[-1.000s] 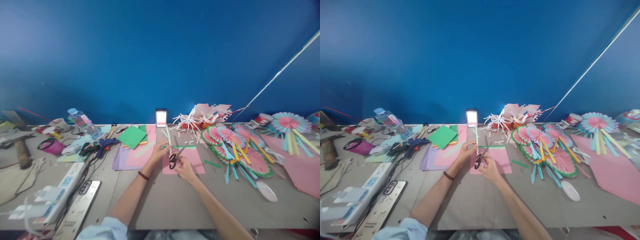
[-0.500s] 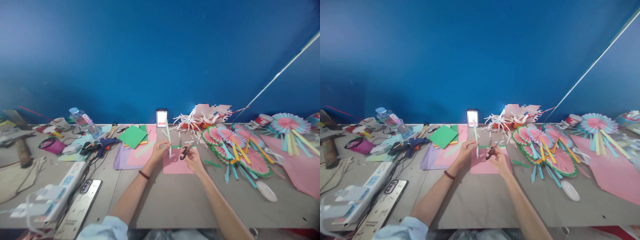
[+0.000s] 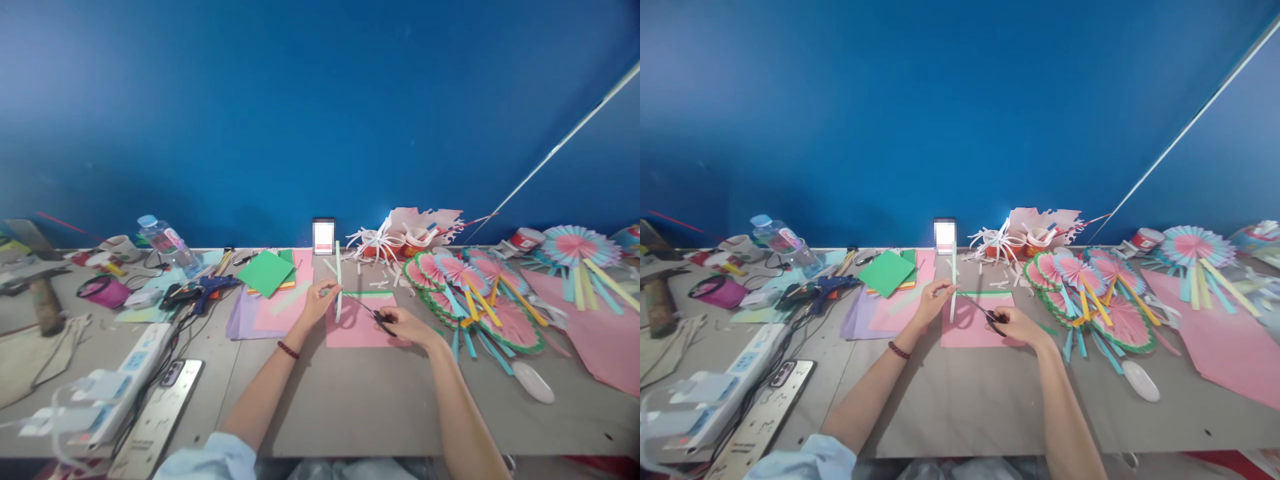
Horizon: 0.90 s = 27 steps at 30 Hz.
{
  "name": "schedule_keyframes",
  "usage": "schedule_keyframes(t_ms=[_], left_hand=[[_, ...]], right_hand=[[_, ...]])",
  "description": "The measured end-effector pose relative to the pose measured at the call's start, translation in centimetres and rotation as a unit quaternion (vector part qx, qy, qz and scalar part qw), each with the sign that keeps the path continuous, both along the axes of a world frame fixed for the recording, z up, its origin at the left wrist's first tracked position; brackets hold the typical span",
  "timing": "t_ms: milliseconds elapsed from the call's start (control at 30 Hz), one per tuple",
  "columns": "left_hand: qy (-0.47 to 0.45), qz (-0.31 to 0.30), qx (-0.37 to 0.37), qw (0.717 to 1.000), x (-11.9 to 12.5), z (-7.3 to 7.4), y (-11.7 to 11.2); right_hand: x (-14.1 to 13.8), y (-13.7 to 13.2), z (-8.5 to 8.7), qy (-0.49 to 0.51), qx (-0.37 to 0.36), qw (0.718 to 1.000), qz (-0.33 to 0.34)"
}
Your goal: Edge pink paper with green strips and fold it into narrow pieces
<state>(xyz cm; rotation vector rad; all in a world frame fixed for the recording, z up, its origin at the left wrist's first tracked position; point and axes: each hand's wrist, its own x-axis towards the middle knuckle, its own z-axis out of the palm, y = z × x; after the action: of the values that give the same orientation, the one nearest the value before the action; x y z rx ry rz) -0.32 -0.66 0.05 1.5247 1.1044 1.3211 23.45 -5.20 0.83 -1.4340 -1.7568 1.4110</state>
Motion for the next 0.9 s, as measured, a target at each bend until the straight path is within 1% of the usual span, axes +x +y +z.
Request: schedule_keyframes(t_ms=[133, 267, 367, 500, 600, 700, 900], left_hand=[[0.004, -0.020, 0.010, 1.000, 0.0, 0.1, -0.1], [0.007, -0.030, 0.014, 0.999, 0.1, -0.2, 0.1], [0.014, -0.038, 0.022, 0.999, 0.1, -0.4, 0.1], [0.016, -0.048, 0.026, 0.998, 0.2, -0.2, 0.0], [0.017, -0.044, 0.036, 0.998, 0.2, 0.0, 0.0], [0.023, -0.040, 0.052, 0.998, 0.2, -0.1, 0.1], [0.032, -0.035, 0.037, 0.998, 0.2, -0.7, 0.2]], right_hand=[[0.3, -0.3, 0.8, 0.006, -0.033, 0.999, 0.006], [0.3, -0.5, 1.3, 0.019, -0.032, 0.999, 0.009], [0.3, -0.7, 1.5, 0.023, -0.047, 0.999, 0.006], [0.2, -0.8, 1.8, 0.024, -0.052, 0.998, 0.005], [0.4, -0.8, 1.7, 0.021, -0.028, 0.999, 0.003], [0.8, -0.6, 1.3, 0.003, -0.015, 1.000, 0.011], [1.7, -0.3, 0.5, -0.035, -0.010, 0.999, 0.023]])
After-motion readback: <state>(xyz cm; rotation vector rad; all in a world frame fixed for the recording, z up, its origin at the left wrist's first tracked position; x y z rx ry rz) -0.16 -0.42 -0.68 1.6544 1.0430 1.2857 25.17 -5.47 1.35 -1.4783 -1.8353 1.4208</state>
